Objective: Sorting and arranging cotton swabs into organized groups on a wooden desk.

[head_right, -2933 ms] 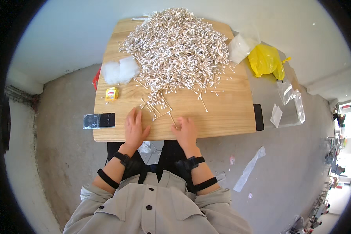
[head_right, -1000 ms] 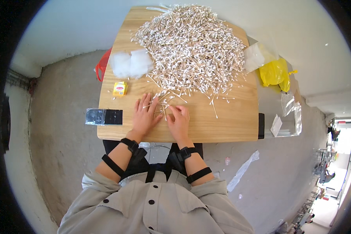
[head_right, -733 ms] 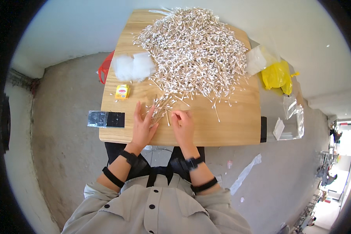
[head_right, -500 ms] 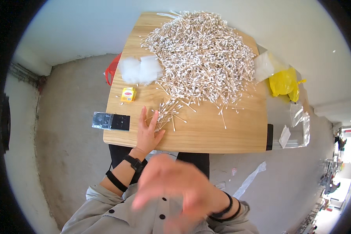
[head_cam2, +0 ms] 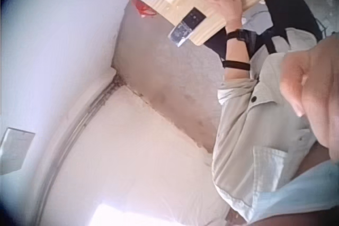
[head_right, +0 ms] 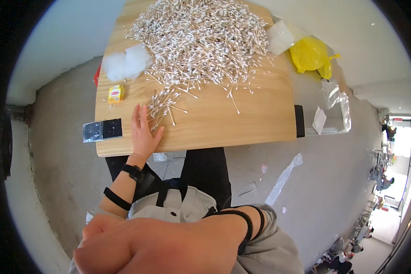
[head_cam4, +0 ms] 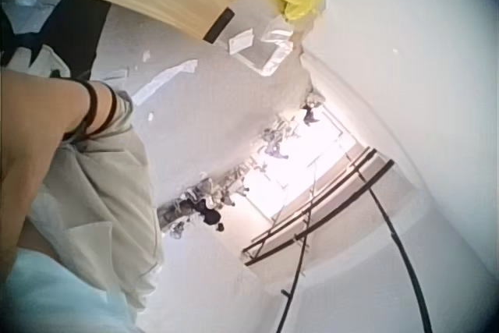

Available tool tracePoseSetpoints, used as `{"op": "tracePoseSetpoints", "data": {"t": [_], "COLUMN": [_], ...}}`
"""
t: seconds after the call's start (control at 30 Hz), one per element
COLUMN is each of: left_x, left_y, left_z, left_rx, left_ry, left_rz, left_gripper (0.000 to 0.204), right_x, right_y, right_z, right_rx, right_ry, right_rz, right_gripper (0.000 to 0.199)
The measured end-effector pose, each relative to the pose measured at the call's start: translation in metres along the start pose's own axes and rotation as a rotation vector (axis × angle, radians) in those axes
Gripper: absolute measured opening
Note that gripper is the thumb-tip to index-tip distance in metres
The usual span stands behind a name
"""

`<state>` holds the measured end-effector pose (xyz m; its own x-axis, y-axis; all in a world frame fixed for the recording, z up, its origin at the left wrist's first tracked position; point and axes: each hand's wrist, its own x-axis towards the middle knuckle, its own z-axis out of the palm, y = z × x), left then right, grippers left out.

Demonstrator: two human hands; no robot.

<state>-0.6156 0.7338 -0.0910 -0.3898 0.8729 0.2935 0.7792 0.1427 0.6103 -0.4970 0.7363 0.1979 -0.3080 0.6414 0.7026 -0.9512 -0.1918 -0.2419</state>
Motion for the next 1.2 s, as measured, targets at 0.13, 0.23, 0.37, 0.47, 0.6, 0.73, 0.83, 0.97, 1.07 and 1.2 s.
{"op": "tracePoseSetpoints", "data": {"t": [0.13,0.23,0.37,0.47,0.6,0.73,0.83,0.97,1.07,1.2], "left_x": [-0.001,-0.003,-0.002,-0.002,0.020,0.021,0.011,0.003,0.000,0.002], "left_y": [0.005,-0.001,0.003,0.008,0.025,0.013,0.010,0.014,0.010,0.004], "left_z": [-0.001,-0.002,0.009,0.015,0.022,0.033,0.029,0.015,0.008,0.011], "left_rx": [-0.002,0.003,0.203,0.261,0.346,0.312,0.270,0.214,0.248,0.256], "left_ry": [0.009,0.031,-0.102,-0.104,-0.110,-0.093,-0.104,-0.159,-0.208,-0.235], "left_rz": [-0.001,-0.006,-0.035,-0.019,-0.032,-0.073,-0.006,0.096,0.127,0.124], "left_gripper": [0.087,0.086,0.084,0.083,0.080,0.077,0.070,0.055,0.052,0.056], "right_x": [-0.015,-0.016,-0.005,-0.006,0.010,-0.006,-0.064,-0.135,-0.151,-0.149], "right_y": [-0.005,-0.003,-0.020,-0.026,-0.052,-0.034,-0.016,0.007,0.003,-0.010], "right_z": [-0.005,-0.012,-0.044,-0.039,-0.033,-0.075,-0.189,-0.246,-0.261,-0.282], "right_rx": [0.068,0.068,0.012,0.017,-0.039,-0.529,-1.475,-2.191,-2.126,-1.833], "right_ry": [-0.126,-0.190,-0.206,-0.133,-0.041,0.331,0.192,0.066,0.070,0.209], "right_rz": [0.040,0.076,0.133,0.308,0.384,0.542,0.814,0.806,0.699,0.866], "right_gripper": [0.024,0.023,0.019,0.016,0.013,0.019,0.041,0.042,0.030,0.021]}}
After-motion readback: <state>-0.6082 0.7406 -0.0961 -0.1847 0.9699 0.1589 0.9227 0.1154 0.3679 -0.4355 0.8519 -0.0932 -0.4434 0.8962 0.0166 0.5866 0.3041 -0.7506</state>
